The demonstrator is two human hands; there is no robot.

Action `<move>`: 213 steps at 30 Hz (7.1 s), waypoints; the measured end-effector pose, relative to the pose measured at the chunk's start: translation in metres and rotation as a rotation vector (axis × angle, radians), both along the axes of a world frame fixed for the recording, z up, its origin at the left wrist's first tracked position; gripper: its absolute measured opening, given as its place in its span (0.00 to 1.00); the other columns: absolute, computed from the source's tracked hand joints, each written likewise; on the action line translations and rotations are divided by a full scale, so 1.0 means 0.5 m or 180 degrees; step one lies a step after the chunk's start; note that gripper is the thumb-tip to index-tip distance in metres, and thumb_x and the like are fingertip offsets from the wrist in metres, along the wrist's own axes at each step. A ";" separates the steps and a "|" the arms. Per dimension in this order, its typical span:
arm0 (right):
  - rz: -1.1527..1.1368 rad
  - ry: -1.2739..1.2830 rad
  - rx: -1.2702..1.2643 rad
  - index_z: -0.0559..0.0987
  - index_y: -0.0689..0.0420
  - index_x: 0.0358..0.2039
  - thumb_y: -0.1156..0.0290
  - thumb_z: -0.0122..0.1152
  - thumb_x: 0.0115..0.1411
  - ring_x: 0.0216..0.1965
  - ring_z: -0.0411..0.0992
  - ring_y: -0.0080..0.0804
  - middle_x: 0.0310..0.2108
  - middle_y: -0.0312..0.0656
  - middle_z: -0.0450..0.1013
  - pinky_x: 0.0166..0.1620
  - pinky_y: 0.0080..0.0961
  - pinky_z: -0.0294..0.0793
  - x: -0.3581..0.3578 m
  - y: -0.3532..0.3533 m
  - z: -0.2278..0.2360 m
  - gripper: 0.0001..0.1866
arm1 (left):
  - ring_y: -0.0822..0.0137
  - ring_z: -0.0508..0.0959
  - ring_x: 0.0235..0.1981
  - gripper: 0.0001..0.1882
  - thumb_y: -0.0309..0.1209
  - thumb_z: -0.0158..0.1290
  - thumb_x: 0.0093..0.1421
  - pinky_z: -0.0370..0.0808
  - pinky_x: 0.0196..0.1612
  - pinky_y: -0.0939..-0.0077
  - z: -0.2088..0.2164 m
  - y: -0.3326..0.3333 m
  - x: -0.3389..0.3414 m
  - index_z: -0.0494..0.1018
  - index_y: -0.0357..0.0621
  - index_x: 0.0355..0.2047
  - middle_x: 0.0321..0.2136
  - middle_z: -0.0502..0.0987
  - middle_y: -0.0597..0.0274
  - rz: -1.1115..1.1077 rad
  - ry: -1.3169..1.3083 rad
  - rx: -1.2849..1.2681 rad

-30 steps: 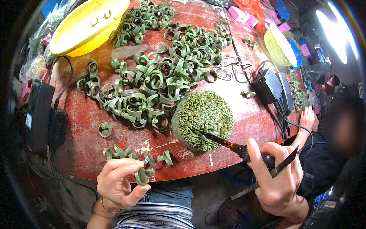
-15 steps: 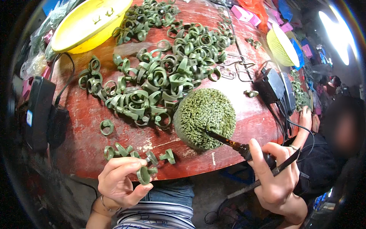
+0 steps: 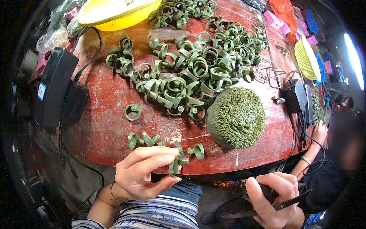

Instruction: Using a heated tool to fuse or clean green wax jewelry molds on a workstation.

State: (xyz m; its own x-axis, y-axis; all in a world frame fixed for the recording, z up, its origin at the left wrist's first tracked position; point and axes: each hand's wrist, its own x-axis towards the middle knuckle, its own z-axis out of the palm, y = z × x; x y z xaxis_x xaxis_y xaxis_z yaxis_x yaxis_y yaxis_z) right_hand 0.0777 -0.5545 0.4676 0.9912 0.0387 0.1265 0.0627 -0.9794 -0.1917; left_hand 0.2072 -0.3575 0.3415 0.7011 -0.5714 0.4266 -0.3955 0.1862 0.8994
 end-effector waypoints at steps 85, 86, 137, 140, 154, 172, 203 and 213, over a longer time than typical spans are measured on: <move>-0.1572 -0.0331 0.0771 0.73 0.65 0.30 0.57 0.60 0.58 0.20 0.66 0.37 0.20 0.44 0.66 0.25 0.27 0.64 -0.075 -0.046 -0.138 0.20 | 0.72 0.79 0.31 0.21 0.18 0.64 0.45 0.80 0.31 0.84 0.011 -0.010 -0.005 0.75 0.34 0.42 0.40 0.76 0.51 0.0236 0.0074 0.0179; -0.1539 -0.0277 0.0784 0.73 0.65 0.30 0.57 0.60 0.58 0.20 0.66 0.38 0.20 0.44 0.66 0.25 0.27 0.64 -0.076 -0.049 -0.141 0.20 | 0.72 0.79 0.31 0.21 0.18 0.64 0.45 0.80 0.30 0.84 0.010 -0.010 -0.003 0.75 0.34 0.42 0.40 0.76 0.51 0.0284 -0.0012 0.0214; -0.0553 -0.0336 0.1420 0.78 0.61 0.28 0.51 0.64 0.53 0.16 0.70 0.32 0.18 0.40 0.72 0.21 0.23 0.69 -0.014 0.024 -0.217 0.22 | 0.82 0.73 0.25 0.23 0.15 0.63 0.44 0.72 0.19 0.92 -0.001 -0.028 -0.011 0.76 0.38 0.44 0.42 0.71 0.55 0.0658 0.0108 0.0009; -0.0575 -0.0330 0.1423 0.78 0.61 0.28 0.51 0.64 0.53 0.16 0.70 0.32 0.18 0.40 0.72 0.21 0.23 0.69 -0.015 0.025 -0.218 0.22 | 0.82 0.73 0.25 0.23 0.15 0.63 0.44 0.72 0.19 0.92 -0.001 -0.027 -0.010 0.76 0.38 0.44 0.42 0.71 0.55 0.0666 0.0093 0.0035; -0.0598 -0.0277 0.1535 0.77 0.62 0.28 0.51 0.63 0.53 0.18 0.72 0.34 0.20 0.42 0.72 0.22 0.24 0.71 -0.017 0.026 -0.217 0.23 | 0.76 0.75 0.29 0.25 0.18 0.64 0.46 0.77 0.25 0.90 0.003 -0.011 -0.002 0.71 0.34 0.46 0.44 0.67 0.52 0.0360 -0.0043 0.0321; -0.1557 -0.0867 0.1775 0.75 0.65 0.25 0.50 0.50 0.63 0.14 0.67 0.24 0.13 0.35 0.67 0.20 0.19 0.64 -0.059 0.004 -0.248 0.26 | 0.80 0.74 0.26 0.23 0.16 0.64 0.44 0.73 0.21 0.91 0.003 -0.022 -0.006 0.75 0.36 0.43 0.42 0.70 0.55 0.0637 0.0024 0.0186; -0.0686 -0.0371 0.1758 0.78 0.62 0.29 0.53 0.67 0.50 0.18 0.72 0.33 0.21 0.41 0.73 0.23 0.23 0.71 -0.027 0.038 -0.231 0.21 | 0.79 0.75 0.25 0.22 0.15 0.64 0.44 0.70 0.19 0.92 0.001 -0.031 -0.009 0.76 0.37 0.42 0.42 0.71 0.56 0.0830 -0.0039 0.0095; -0.0719 -0.0299 0.1653 0.78 0.62 0.29 0.53 0.67 0.50 0.18 0.72 0.34 0.21 0.41 0.73 0.23 0.24 0.71 -0.029 0.036 -0.227 0.22 | 0.80 0.74 0.24 0.23 0.14 0.64 0.43 0.69 0.20 0.91 -0.001 -0.032 -0.011 0.76 0.36 0.43 0.42 0.70 0.56 0.0803 -0.0016 0.0051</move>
